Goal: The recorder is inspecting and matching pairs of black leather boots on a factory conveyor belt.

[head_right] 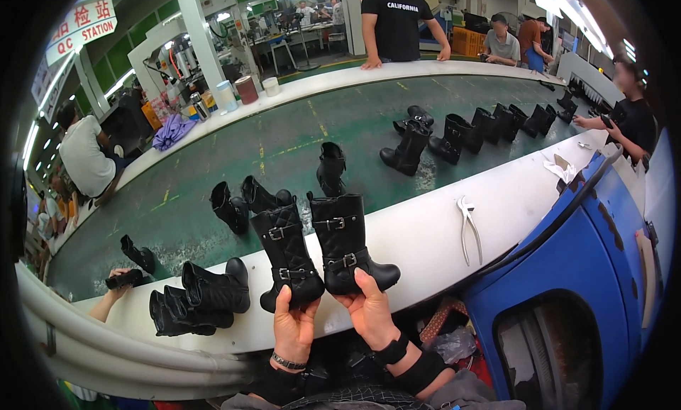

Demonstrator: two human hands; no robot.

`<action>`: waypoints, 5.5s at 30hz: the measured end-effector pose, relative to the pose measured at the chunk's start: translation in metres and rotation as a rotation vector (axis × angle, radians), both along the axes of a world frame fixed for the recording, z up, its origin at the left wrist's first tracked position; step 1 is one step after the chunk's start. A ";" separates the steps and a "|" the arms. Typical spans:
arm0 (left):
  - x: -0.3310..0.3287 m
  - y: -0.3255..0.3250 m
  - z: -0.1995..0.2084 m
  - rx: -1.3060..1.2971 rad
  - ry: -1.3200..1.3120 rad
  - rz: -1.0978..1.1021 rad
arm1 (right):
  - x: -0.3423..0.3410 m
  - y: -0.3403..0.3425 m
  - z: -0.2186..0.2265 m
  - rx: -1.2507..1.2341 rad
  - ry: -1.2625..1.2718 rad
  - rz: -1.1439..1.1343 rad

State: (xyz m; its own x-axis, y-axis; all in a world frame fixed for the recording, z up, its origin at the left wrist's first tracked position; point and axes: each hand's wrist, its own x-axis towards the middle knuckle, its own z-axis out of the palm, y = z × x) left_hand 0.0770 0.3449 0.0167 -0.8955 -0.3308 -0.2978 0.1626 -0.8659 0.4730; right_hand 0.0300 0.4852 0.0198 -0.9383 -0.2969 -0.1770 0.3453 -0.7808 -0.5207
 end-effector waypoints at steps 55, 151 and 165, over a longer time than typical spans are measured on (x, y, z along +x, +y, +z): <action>0.028 -0.021 0.019 -0.063 0.212 -0.102 | -0.009 -0.031 0.133 1.029 1.011 0.057; -0.136 -0.084 0.010 -0.188 -0.028 -0.012 | -0.065 0.079 -0.009 0.765 0.443 -0.284; -0.003 0.007 0.027 0.177 0.137 -0.176 | -0.015 0.041 0.000 -0.260 -0.027 0.092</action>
